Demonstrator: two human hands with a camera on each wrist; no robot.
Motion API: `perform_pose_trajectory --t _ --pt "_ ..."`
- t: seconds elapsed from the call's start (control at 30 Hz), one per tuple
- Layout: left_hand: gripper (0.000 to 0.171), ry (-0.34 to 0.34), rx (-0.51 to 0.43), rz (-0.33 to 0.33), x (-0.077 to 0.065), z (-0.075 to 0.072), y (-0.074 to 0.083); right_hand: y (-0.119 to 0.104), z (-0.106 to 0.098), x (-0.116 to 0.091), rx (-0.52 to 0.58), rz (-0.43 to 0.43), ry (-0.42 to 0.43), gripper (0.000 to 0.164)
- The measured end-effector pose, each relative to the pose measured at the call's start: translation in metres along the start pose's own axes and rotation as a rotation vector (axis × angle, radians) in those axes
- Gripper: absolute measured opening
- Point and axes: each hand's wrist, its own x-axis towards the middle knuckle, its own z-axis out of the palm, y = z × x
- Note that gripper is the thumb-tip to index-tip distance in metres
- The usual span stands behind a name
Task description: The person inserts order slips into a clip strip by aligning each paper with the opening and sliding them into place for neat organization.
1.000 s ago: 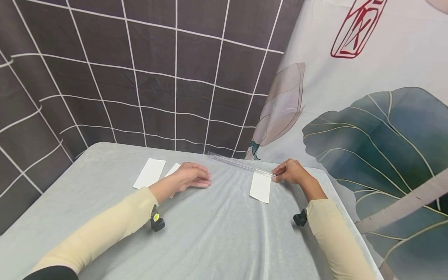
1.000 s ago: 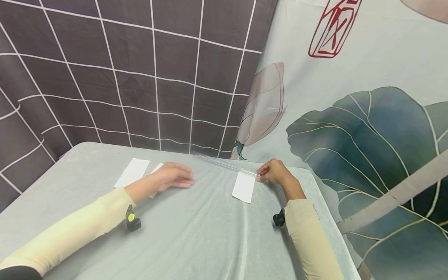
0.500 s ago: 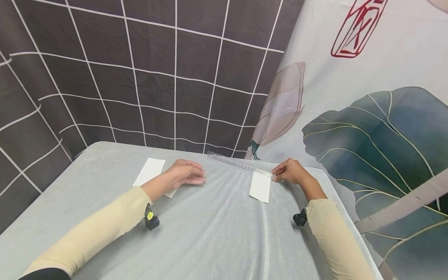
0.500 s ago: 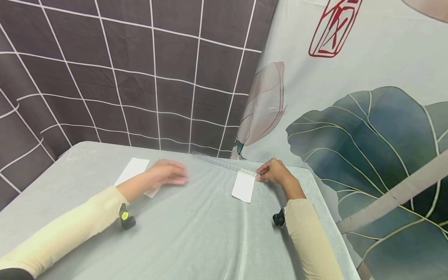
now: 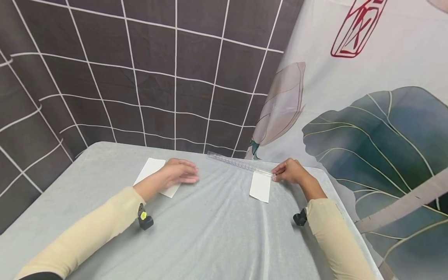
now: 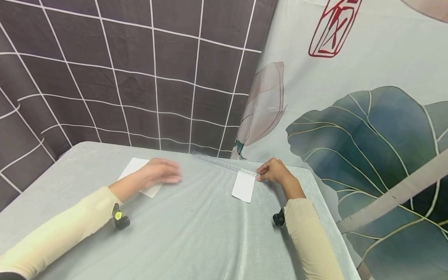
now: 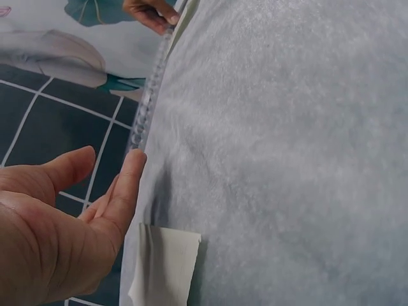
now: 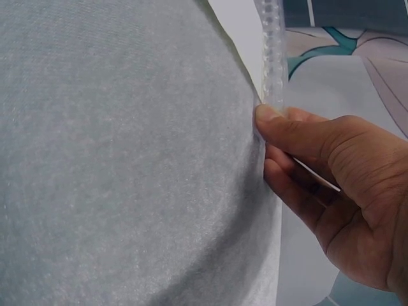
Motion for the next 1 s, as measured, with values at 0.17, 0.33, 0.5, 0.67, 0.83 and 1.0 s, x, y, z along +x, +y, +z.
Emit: perform_pose_trajectory --t 0.17,0.33,0.5,0.67,0.83,1.0 --pt "0.055 0.017 -0.006 -0.01 0.0 -0.004 0.004 0.0 0.001 -0.001 0.004 -0.005 0.0 0.028" --pt "0.057 0.031 -0.005 -0.009 -0.001 -0.009 0.006 0.001 0.001 -0.001 0.004 -0.01 -0.002 0.028" --pt "0.057 0.042 -0.011 -0.01 -0.003 -0.017 0.006 0.001 0.0 -0.001 0.001 -0.01 -0.003 0.029" --pt "0.055 0.059 -0.005 -0.002 -0.007 -0.025 0.005 0.001 -0.001 0.0 -0.009 -0.011 -0.011 0.029" --pt "0.053 0.076 0.002 -0.008 -0.012 -0.036 0.005 0.0 -0.001 0.0 -0.007 -0.008 -0.005 0.029" --pt "0.055 0.109 0.02 -0.022 -0.016 -0.045 0.009 0.0 -0.001 0.001 -0.002 -0.01 -0.005 0.028"
